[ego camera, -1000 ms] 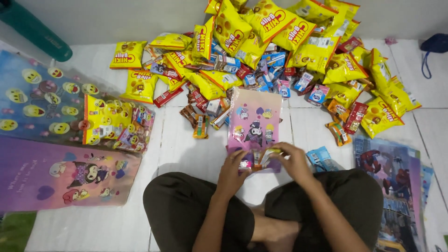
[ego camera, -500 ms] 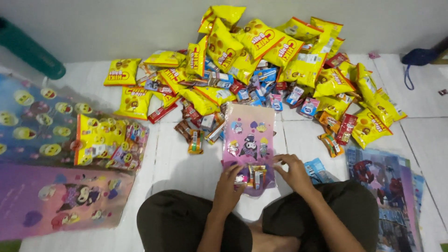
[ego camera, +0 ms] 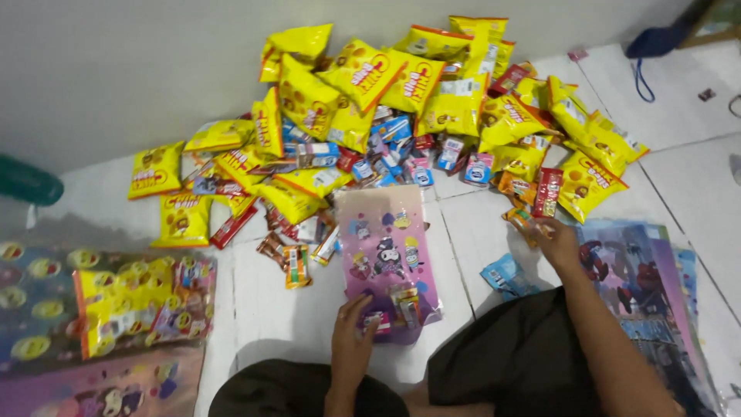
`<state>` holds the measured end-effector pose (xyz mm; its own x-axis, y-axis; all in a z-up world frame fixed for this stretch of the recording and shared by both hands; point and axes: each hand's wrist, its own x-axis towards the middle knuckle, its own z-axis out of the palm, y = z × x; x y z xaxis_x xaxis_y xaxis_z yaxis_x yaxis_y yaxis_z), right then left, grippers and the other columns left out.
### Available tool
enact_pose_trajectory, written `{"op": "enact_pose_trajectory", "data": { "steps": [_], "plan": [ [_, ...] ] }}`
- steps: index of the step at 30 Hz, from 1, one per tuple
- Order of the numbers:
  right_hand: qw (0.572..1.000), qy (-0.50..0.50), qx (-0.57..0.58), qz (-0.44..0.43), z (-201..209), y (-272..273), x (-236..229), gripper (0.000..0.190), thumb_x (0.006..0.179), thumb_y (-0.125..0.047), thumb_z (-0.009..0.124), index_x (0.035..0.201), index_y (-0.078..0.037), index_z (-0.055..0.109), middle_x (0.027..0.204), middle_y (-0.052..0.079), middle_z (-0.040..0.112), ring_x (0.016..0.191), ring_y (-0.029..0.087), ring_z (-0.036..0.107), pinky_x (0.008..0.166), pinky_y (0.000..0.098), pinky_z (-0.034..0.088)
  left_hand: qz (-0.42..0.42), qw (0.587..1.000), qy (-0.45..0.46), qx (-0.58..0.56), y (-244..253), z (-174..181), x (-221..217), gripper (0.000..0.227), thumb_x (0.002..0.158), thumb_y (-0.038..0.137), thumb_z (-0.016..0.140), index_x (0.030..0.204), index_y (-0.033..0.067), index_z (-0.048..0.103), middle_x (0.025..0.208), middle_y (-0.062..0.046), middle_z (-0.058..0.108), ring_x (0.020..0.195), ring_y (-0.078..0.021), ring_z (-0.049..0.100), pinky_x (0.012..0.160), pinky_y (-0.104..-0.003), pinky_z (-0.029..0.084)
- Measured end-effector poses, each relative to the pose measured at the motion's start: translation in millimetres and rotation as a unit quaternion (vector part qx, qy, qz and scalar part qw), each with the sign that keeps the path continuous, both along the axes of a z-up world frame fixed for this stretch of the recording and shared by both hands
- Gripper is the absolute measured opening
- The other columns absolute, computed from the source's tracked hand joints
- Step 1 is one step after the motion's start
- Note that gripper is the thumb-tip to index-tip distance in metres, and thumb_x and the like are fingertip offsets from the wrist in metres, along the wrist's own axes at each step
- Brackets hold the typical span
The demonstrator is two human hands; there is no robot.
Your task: A person sits on the floor and packs various small snack packets into a larger clear plastic bag.
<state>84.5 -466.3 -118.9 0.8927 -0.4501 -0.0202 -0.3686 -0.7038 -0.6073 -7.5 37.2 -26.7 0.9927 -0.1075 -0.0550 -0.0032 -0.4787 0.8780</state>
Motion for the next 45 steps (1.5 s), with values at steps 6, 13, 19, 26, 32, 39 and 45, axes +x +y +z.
{"op": "enact_pose_trajectory", "data": {
  "steps": [6, 13, 19, 26, 32, 39, 45],
  "plan": [
    [0.964, -0.015, 0.192, -0.183, 20.1, -0.9, 26.2, 0.045, 0.088, -0.045, 0.078, 0.118, -0.012, 0.076, 0.133, 0.011, 0.067, 0.12, 0.029, 0.062, 0.094, 0.045, 0.048, 0.044, 0.999, -0.029, -0.01, 1.3, 0.1, 0.0, 0.036, 0.094, 0.022, 0.067, 0.128, 0.0131, 0.071, 0.13, -0.007, 0.066, 0.127, -0.0217, 0.061, 0.106, -0.035, 0.048],
    [0.952, -0.056, 0.23, -0.197, -54.9, -29.0, 46.2, 0.019, 0.086, -0.024, 0.084, 0.101, -0.016, 0.075, 0.09, 0.0, 0.074, 0.076, 0.012, 0.067, 0.07, 0.0285, 0.053, 0.058, 0.995, 0.055, 0.056, -1.5, 0.9, 3.4, 0.038, 0.095, 0.027, 0.064, 0.131, 0.0178, 0.069, 0.135, -0.005, 0.065, 0.13, -0.0222, 0.059, 0.1, -0.04, 0.052],
    [0.933, -0.253, 0.195, -0.167, -113.3, -53.5, 47.8, 0.048, 0.075, 0.005, 0.082, 0.095, -0.019, 0.045, 0.081, -0.001, 0.053, 0.068, 0.014, 0.055, 0.059, 0.0324, 0.048, 0.028, 0.996, -0.074, 0.027, 4.2, -21.0, 0.4, 0.034, 0.096, 0.015, 0.065, 0.13, 0.0122, 0.067, 0.129, -0.009, 0.066, 0.124, -0.025, 0.062, 0.098, -0.037, 0.052],
    [0.957, -0.249, 0.116, 0.089, 96.2, 83.2, -26.8, 0.018, 0.098, -0.004, 0.086, 0.111, -0.005, 0.073, 0.107, 0.01, 0.071, 0.1, 0.02, 0.066, 0.083, 0.0308, 0.051, 0.033, 0.997, -0.066, -0.004, -1.3, 5.8, -6.8, 0.032, 0.102, 0.023, 0.06, 0.132, 0.013, 0.066, 0.13, -0.008, 0.063, 0.128, -0.0241, 0.058, 0.101, -0.038, 0.048],
    [0.91, -0.214, 0.264, 0.237, 168.7, 192.0, -61.1, 0.017, 0.084, -0.012, 0.086, 0.096, -0.006, 0.076, 0.094, 0.011, 0.071, 0.09, 0.026, 0.067, 0.087, 0.0363, 0.051, 0.067, 0.997, -0.025, -0.016, -8.5, 28.3, -8.4, 0.029, 0.102, 0.017, 0.064, 0.131, 0.0146, 0.067, 0.128, -0.012, 0.062, 0.121, -0.0311, 0.062, 0.102, -0.046, 0.049],
    [0.912, -0.084, 0.155, 0.37, 179.8, 273.0, -75.9, 0.02, 0.079, 0.002, 0.077, 0.099, -0.004, 0.076, 0.09, 0.019, 0.073, 0.083, 0.039, 0.07, 0.069, 0.0449, 0.058, 0.069, 0.997, -0.027, -0.03, -3.4, 25.6, -9.4, 0.03, 0.104, 0.019, 0.062, 0.133, 0.0144, 0.066, 0.13, -0.012, 0.062, 0.124, -0.0327, 0.062, 0.105, -0.047, 0.047],
    [0.932, -0.019, 0.046, 0.36, 136.2, 289.3, -78.7, 0.025, 0.081, -0.002, 0.076, 0.106, -0.003, 0.075, 0.101, 0.019, 0.075, 0.091, 0.04, 0.074, 0.078, 0.0431, 0.062, 0.067, 0.996, -0.008, -0.05, -2.4, 34.6, -11.9, 0.03, 0.104, 0.021, 0.061, 0.133, 0.0131, 0.065, 0.13, -0.015, 0.06, 0.125, -0.0352, 0.06, 0.108, -0.051, 0.045]
  ]
}}
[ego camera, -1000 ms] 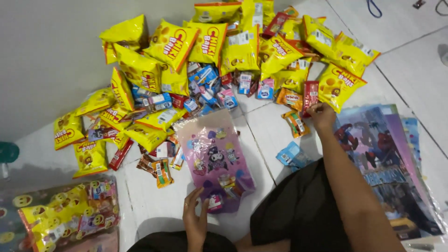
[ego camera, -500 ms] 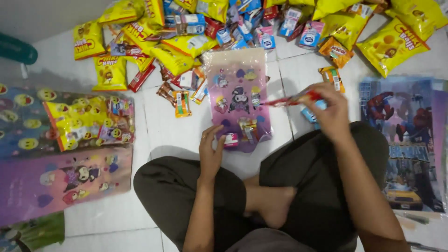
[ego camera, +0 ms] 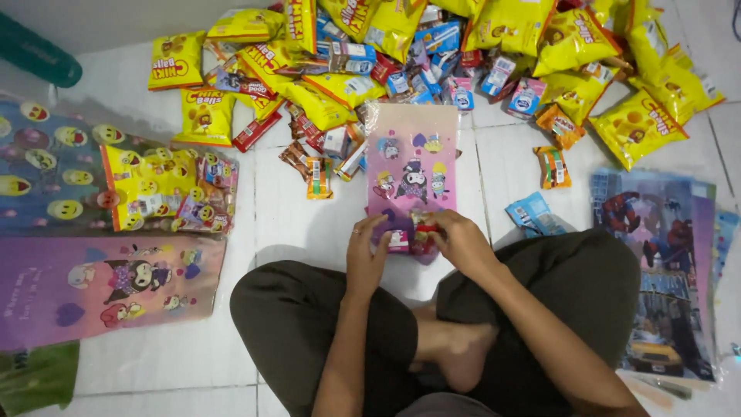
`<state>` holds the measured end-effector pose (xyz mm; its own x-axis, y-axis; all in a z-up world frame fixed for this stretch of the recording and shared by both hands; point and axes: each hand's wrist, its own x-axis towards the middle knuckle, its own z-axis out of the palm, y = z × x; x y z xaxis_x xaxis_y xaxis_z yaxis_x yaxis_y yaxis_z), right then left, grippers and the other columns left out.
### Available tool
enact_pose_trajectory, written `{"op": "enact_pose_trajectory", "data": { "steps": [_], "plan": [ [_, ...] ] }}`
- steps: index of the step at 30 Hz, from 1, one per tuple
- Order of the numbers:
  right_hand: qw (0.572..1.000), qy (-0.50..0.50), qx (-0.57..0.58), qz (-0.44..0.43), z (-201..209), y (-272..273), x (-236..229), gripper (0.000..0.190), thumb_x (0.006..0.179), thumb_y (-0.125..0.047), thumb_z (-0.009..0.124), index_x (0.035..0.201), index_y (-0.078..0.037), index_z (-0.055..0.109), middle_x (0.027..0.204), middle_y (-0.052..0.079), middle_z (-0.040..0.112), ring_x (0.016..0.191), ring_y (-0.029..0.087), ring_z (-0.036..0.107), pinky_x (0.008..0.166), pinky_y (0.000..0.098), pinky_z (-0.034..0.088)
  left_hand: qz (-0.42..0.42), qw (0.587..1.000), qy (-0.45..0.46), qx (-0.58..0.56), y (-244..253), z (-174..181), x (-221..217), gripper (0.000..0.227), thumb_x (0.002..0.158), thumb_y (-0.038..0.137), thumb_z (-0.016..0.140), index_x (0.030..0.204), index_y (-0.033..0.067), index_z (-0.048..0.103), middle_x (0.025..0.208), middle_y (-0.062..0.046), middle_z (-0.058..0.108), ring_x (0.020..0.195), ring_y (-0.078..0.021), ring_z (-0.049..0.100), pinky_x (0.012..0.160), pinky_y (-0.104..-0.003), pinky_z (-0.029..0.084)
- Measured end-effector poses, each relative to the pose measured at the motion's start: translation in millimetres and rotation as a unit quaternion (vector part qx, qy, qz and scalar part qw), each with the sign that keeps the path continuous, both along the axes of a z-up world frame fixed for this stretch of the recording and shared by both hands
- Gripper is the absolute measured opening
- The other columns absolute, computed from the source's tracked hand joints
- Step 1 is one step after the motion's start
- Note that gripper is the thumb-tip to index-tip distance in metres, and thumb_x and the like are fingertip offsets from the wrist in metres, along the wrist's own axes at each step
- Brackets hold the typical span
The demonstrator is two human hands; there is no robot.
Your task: A person sits on the floor and packs various small snack packets into a larger clear plastic bag.
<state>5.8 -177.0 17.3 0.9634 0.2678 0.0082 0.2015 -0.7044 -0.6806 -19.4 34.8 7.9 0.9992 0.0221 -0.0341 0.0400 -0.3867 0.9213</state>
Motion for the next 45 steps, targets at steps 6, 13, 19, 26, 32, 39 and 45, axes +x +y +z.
{"op": "enact_pose_trajectory", "data": {
  "steps": [6, 13, 19, 26, 32, 39, 45],
  "plan": [
    [0.998, -0.003, 0.003, -0.07, -9.6, -26.8, 11.5, 0.026, 0.084, -0.002, 0.074, 0.107, -0.013, 0.073, 0.094, 0.008, 0.073, 0.074, 0.028, 0.073, 0.062, 0.0362, 0.06, 0.006, 1.0, 0.018, -0.014, 0.0, -0.8, 2.9, 0.03, 0.105, 0.021, 0.06, 0.133, 0.0119, 0.064, 0.132, -0.015, 0.059, 0.127, -0.0354, 0.059, 0.11, -0.051, 0.043],
    [0.985, -0.013, 0.012, -0.172, -27.1, -60.1, 35.3, 0.015, 0.092, -0.003, 0.073, 0.105, -0.01, 0.076, 0.096, 0.009, 0.075, 0.075, 0.027, 0.073, 0.057, 0.0335, 0.057, 0.07, 0.997, 0.038, -0.024, 3.3, -14.1, 8.1, 0.025, 0.105, 0.02, 0.059, 0.128, 0.0127, 0.067, 0.127, -0.011, 0.062, 0.125, -0.0309, 0.06, 0.109, -0.047, 0.044],
    [0.983, 0.015, -0.003, -0.182, -40.6, -62.8, 51.2, 0.013, 0.093, -0.005, 0.074, 0.105, -0.008, 0.077, 0.098, 0.01, 0.076, 0.082, 0.028, 0.073, 0.058, 0.0339, 0.058, 0.124, 0.989, 0.073, -0.043, 5.9, -17.3, 19.7, 0.023, 0.106, 0.023, 0.058, 0.125, 0.0134, 0.066, 0.125, -0.008, 0.063, 0.124, -0.0277, 0.06, 0.105, -0.043, 0.045],
    [0.993, 0.013, -0.05, -0.105, -34.0, -46.8, 114.0, 0.031, 0.093, -0.004, 0.072, 0.123, 0.001, 0.07, 0.116, 0.024, 0.067, 0.108, 0.039, 0.067, 0.079, 0.041, 0.062, 0.163, 0.977, 0.113, -0.073, 6.8, -8.3, 27.9, 0.022, 0.106, 0.024, 0.057, 0.122, 0.0126, 0.068, 0.124, -0.008, 0.064, 0.126, -0.029, 0.057, 0.106, -0.045, 0.045],
    [0.989, -0.13, -0.068, -0.012, -88.2, -47.6, 229.8, 0.039, 0.095, -0.004, 0.066, 0.134, -0.008, 0.065, 0.138, 0.025, 0.057, 0.127, 0.047, 0.048, 0.107, 0.0567, 0.036, 0.23, 0.958, 0.122, -0.118, 10.4, -26.4, 36.9, 0.031, 0.098, 0.033, 0.059, 0.118, 0.0139, 0.072, 0.118, -0.003, 0.071, 0.112, -0.0175, 0.067, 0.095, -0.034, 0.054],
    [0.989, -0.127, -0.062, -0.043, -130.7, -34.1, 325.2, 0.058, 0.083, -0.002, 0.062, 0.141, -0.007, 0.057, 0.157, 0.036, 0.033, 0.138, 0.059, 0.038, 0.109, 0.0668, 0.033, 0.248, 0.952, 0.134, -0.118, 13.4, -42.0, 45.6, 0.034, 0.097, 0.035, 0.06, 0.118, 0.0132, 0.072, 0.118, -0.002, 0.073, 0.112, -0.0171, 0.068, 0.092, -0.033, 0.056],
    [0.963, -0.232, -0.139, -0.002, -119.2, -27.2, 334.9, 0.051, 0.086, 0.0, 0.065, 0.136, 0.011, 0.058, 0.134, 0.038, 0.043, 0.114, 0.059, 0.052, 0.1, 0.0613, 0.046, 0.246, 0.943, 0.177, -0.139, 12.4, -36.7, 49.0, 0.033, 0.096, 0.037, 0.06, 0.117, 0.0162, 0.072, 0.117, -0.001, 0.073, 0.111, -0.0149, 0.067, 0.086, -0.032, 0.055]
  ]
}}
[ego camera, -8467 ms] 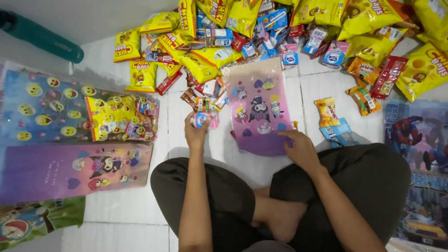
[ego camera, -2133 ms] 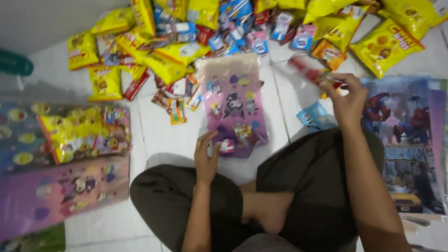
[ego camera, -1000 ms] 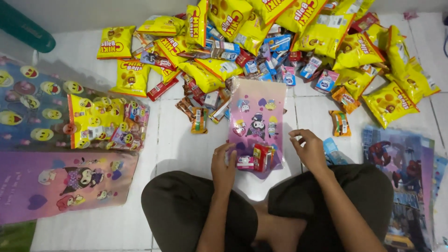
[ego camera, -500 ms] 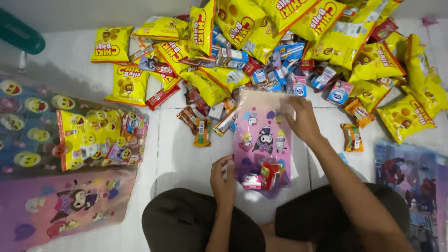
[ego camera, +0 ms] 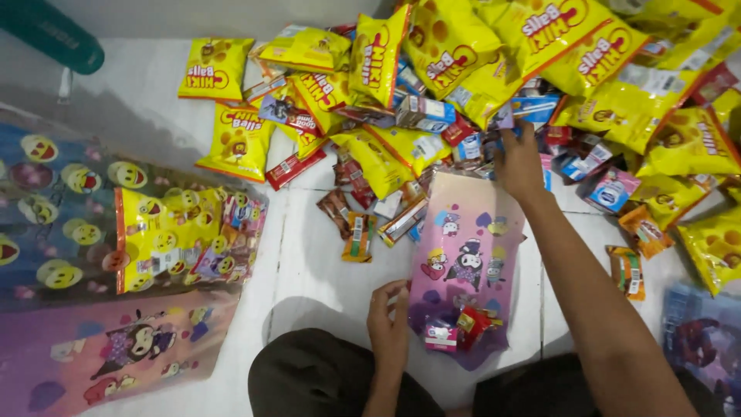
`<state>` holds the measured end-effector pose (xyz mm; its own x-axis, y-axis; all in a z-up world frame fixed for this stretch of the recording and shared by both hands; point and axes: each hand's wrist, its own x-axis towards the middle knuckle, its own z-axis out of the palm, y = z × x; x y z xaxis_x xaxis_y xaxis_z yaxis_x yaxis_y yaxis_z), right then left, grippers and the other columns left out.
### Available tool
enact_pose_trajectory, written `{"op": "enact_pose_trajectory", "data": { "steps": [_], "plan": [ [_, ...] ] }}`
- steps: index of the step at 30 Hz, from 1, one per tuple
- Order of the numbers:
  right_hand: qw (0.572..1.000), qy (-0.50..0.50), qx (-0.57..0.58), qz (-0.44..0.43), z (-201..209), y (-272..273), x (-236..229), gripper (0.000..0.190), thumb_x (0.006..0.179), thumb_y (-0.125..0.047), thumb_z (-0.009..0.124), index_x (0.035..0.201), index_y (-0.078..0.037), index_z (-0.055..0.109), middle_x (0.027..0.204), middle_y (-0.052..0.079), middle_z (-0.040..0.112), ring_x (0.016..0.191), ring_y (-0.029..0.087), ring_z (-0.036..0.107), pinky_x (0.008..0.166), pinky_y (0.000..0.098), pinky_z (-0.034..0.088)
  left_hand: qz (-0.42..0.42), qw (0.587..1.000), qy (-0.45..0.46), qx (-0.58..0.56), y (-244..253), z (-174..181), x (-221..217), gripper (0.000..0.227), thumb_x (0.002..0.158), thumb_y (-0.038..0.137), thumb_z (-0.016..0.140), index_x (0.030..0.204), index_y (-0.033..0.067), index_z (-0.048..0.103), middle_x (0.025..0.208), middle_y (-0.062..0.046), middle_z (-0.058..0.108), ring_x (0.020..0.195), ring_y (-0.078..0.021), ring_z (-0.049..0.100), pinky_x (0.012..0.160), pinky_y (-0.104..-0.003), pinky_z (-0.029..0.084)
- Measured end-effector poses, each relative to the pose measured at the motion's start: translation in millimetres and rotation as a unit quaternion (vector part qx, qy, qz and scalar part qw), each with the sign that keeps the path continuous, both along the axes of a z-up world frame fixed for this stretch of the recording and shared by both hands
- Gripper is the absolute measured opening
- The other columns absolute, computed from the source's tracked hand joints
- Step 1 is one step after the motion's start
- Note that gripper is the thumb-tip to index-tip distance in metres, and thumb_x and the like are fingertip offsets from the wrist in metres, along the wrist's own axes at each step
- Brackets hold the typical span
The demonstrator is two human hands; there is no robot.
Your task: A person sits on the floor and packs various small snack packets into a larger clear plastic bag.
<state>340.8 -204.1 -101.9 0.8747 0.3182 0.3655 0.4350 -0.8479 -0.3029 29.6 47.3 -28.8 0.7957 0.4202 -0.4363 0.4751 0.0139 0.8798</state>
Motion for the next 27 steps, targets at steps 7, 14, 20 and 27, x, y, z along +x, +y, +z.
{"op": "enact_pose_trajectory", "data": {
  "steps": [7, 14, 20, 27],
  "plan": [
    [0.997, 0.036, -0.021, -0.058, -0.2, 7.3, 4.1, 0.041, 0.091, 0.006, 0.062, 0.131, 0.015, 0.061, 0.122, 0.035, 0.055, 0.097, 0.053, 0.057, 0.081, 0.058, 0.052, -0.001, 0.999, -0.039, -0.001, 0.4, 5.4, -0.6, 0.034, 0.096, 0.04, 0.058, 0.115, 0.016, 0.072, 0.116, -0.001, 0.074, 0.111, -0.0159, 0.067, 0.088, -0.034, 0.057],
    [0.99, -0.1, 0.094, -0.037, 31.2, -4.1, -27.5, 0.004, 0.103, 0.004, 0.085, 0.105, 0.006, 0.083, 0.095, 0.02, 0.075, 0.081, 0.029, 0.068, 0.07, 0.0387, 0.055, 0.003, 0.999, -0.043, 0.004, 0.8, 3.6, 0.0, 0.033, 0.097, 0.041, 0.058, 0.114, 0.0165, 0.071, 0.115, -0.002, 0.073, 0.111, -0.0162, 0.068, 0.085, -0.033, 0.056],
    [0.974, 0.065, 0.197, -0.095, 103.1, 0.1, -126.1, 0.019, 0.108, -0.007, 0.082, 0.111, 0.001, 0.066, 0.101, 0.014, 0.069, 0.091, 0.023, 0.067, 0.086, 0.0365, 0.061, -0.001, 0.998, -0.059, -0.011, 3.1, 8.7, 1.0, 0.033, 0.097, 0.042, 0.058, 0.114, 0.0173, 0.072, 0.117, -0.002, 0.071, 0.112, -0.0179, 0.066, 0.089, -0.037, 0.054],
    [0.943, 0.293, 0.135, 0.084, 184.8, 8.3, -229.4, 0.013, 0.094, -0.006, 0.07, 0.104, -0.008, 0.077, 0.1, 0.007, 0.074, 0.088, 0.015, 0.072, 0.082, 0.0257, 0.059, 0.014, 0.991, -0.132, 0.031, -2.2, -14.5, -12.1, 0.021, 0.099, 0.028, 0.06, 0.109, 0.0136, 0.071, 0.107, -0.002, 0.071, 0.101, -0.0167, 0.067, 0.086, -0.032, 0.053]
  ]
}}
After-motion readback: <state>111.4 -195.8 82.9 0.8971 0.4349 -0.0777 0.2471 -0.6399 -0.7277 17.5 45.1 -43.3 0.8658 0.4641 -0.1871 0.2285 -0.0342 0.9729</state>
